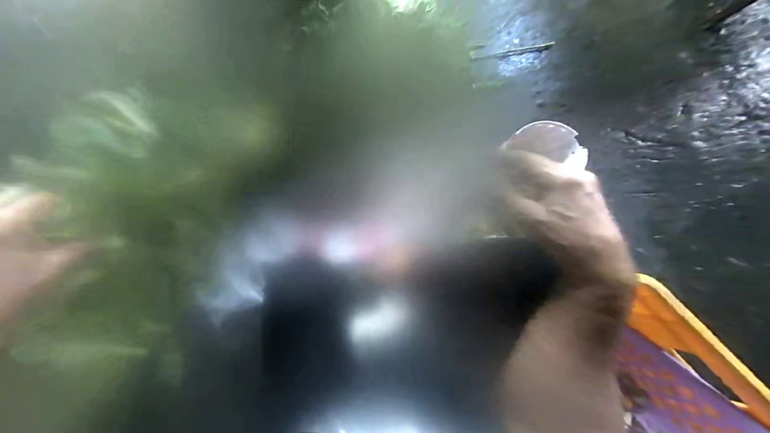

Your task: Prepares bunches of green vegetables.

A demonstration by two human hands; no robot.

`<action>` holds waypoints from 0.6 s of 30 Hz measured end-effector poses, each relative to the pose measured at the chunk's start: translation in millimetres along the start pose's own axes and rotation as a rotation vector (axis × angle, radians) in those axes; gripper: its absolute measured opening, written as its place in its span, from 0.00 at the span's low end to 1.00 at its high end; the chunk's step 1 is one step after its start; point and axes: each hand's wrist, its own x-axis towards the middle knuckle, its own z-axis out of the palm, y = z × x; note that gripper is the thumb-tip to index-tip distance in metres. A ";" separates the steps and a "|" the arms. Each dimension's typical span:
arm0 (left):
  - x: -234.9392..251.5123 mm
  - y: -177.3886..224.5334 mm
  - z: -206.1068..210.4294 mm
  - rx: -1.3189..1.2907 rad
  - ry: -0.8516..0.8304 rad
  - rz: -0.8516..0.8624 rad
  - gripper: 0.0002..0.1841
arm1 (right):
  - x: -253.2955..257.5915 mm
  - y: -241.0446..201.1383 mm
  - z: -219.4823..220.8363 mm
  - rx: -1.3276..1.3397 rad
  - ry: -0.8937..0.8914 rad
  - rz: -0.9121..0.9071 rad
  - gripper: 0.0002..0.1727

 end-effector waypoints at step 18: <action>190.5 273.0 355.4 0.063 -1.050 0.461 0.29 | 110.1 139.8 136.0 1.023 0.161 0.853 0.13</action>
